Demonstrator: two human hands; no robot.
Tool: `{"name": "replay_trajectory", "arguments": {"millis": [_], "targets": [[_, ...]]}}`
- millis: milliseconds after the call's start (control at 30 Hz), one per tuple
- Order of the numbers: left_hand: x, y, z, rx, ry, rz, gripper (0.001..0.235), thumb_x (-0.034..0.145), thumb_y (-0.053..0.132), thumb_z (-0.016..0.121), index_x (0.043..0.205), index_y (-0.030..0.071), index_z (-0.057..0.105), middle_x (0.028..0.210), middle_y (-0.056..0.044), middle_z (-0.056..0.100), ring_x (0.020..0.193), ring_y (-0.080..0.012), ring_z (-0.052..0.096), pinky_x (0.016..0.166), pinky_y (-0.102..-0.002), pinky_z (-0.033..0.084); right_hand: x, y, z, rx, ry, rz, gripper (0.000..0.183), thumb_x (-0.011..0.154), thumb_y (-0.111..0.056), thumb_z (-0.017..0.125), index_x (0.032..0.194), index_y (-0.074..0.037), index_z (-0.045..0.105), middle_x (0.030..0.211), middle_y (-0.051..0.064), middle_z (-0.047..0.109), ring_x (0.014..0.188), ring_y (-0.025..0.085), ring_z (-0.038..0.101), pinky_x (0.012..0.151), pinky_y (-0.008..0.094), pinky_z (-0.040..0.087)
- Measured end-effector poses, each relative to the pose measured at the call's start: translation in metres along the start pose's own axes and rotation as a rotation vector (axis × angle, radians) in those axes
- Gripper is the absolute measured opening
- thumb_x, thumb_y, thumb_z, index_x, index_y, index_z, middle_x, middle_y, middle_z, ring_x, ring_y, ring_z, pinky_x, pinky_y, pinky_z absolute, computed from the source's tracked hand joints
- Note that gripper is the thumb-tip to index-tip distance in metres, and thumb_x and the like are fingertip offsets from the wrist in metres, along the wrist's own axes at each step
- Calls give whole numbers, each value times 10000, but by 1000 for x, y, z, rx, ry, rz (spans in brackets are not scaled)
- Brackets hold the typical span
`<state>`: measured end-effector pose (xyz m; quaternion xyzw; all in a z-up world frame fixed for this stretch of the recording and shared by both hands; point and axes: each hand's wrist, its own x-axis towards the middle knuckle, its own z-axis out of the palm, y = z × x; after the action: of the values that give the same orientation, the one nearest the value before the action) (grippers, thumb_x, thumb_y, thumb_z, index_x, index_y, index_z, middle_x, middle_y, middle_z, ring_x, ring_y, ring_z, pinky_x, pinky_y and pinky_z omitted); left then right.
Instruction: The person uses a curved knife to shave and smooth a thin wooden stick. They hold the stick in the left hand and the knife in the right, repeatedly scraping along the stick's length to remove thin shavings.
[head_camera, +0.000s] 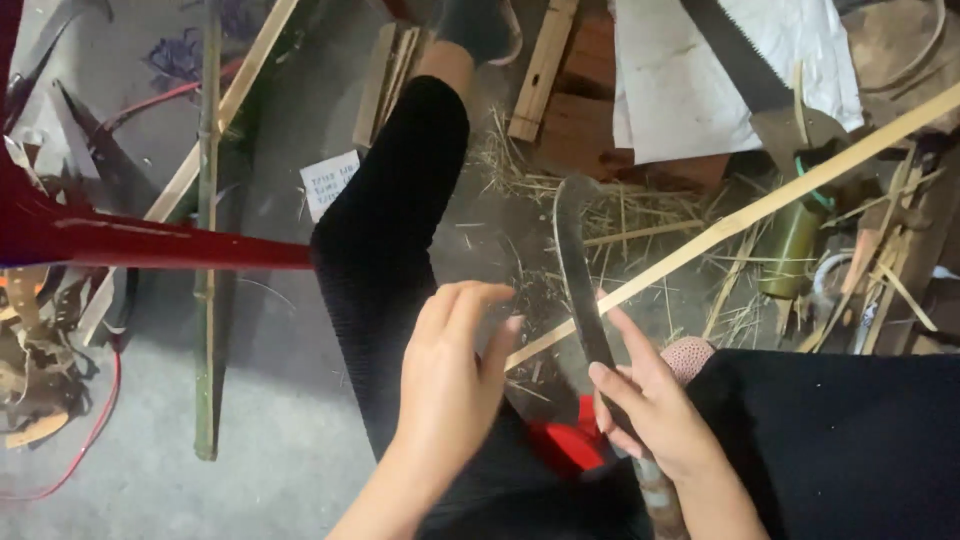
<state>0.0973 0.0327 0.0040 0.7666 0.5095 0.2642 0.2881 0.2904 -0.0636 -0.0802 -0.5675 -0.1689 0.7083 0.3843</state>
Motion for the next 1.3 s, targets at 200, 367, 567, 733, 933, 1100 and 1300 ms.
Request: {"name": "replay_trajectory", "arguments": {"millis": [200, 367, 567, 733, 933, 1100, 1300], "targets": [[-13, -41, 36, -25, -379, -115, 355, 937, 223, 713, 1225, 46, 604, 1112, -139, 669, 974, -347, 660, 744, -444, 533, -7, -21, 20, -10, -102, -48, 815, 943, -223, 590, 1657, -281, 203, 520, 137, 564, 305, 130, 388, 235, 212, 276], [-12, -33, 57, -328, -429, -214, 341, 821, -103, 539, 1096, 90, 597, 854, -101, 713, 736, -306, 659, 635, -373, 505, -12, -20, 26, -63, -89, 58, 814, 960, -173, 569, 1663, -298, 180, 550, 155, 557, 314, 144, 380, 258, 231, 341], [-25, -42, 58, -284, -429, -356, 157, 944, 7, 500, 917, 125, 600, 709, -18, 685, 610, -203, 654, 592, -340, 495, -18, -22, 29, -193, -102, 1, 805, 939, -187, 600, 1651, -287, 237, 507, 142, 603, 251, 134, 392, 216, 241, 322], [-17, -36, 38, -511, -537, -511, 187, 1098, 219, 433, 1041, 154, 599, 622, 6, 564, 593, -119, 542, 653, -285, 474, -29, -28, 39, -415, 20, 59, 889, 906, -185, 671, 1654, -355, 223, 508, 122, 629, 265, 157, 426, 255, 282, 374], [-20, -36, 32, -700, -575, -660, 281, 1080, 139, 425, 1131, 104, 699, 679, -10, 453, 576, -110, 378, 539, -267, 352, -33, -22, 49, -744, 49, 81, 941, 883, -369, 681, 1664, -336, 157, 508, 52, 721, 451, 128, 675, 930, 219, 552], [-22, -38, 24, -758, -597, -660, 327, 1079, 130, 432, 1204, 89, 732, 735, -7, 507, 595, -119, 401, 537, -260, 374, -33, -19, 49, -803, 28, 147, 892, 873, -421, 688, 1644, -377, 242, 564, 31, 744, 528, 108, 758, 631, 209, 606], [-27, -49, 25, -498, -640, -531, 237, 1027, 122, 445, 908, 145, 649, 602, 7, 531, 604, -105, 481, 625, -270, 430, -24, -21, 43, -697, -3, 156, 784, 905, -420, 578, 1630, -370, 283, 675, 15, 760, 478, 117, 733, 607, 238, 658]]}}
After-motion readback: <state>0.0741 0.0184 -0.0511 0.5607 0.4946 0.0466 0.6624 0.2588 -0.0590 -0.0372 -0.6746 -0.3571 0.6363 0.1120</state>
